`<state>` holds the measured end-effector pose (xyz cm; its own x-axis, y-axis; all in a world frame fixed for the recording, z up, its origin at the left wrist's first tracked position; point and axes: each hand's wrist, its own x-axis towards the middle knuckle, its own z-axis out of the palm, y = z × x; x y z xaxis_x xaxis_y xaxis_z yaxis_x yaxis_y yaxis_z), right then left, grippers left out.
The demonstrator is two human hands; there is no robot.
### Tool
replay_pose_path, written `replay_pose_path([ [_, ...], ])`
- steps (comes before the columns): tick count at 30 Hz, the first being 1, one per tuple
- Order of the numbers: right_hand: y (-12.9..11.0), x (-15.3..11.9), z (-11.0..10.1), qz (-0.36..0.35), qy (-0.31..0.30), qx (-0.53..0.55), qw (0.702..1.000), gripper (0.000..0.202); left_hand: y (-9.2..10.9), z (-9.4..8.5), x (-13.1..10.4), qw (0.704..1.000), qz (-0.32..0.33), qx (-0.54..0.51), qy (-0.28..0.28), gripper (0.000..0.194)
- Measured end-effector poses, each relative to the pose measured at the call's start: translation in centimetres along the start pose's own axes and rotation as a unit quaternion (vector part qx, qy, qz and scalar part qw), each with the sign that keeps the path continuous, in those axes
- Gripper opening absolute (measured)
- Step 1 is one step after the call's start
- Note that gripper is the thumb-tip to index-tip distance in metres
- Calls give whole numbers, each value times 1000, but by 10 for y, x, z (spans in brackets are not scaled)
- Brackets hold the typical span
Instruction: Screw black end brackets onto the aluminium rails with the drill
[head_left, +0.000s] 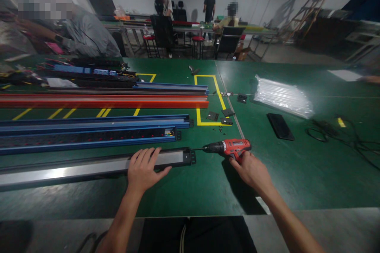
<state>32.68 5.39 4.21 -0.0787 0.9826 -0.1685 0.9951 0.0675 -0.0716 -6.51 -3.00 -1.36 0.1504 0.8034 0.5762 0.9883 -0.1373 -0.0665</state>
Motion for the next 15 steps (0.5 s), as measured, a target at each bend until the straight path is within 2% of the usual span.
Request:
replay_pose_path([
  [15, -1, 0, -2, 0, -13, -5, 1000, 46, 0, -1, 0, 1000, -4, -10, -6, 67],
])
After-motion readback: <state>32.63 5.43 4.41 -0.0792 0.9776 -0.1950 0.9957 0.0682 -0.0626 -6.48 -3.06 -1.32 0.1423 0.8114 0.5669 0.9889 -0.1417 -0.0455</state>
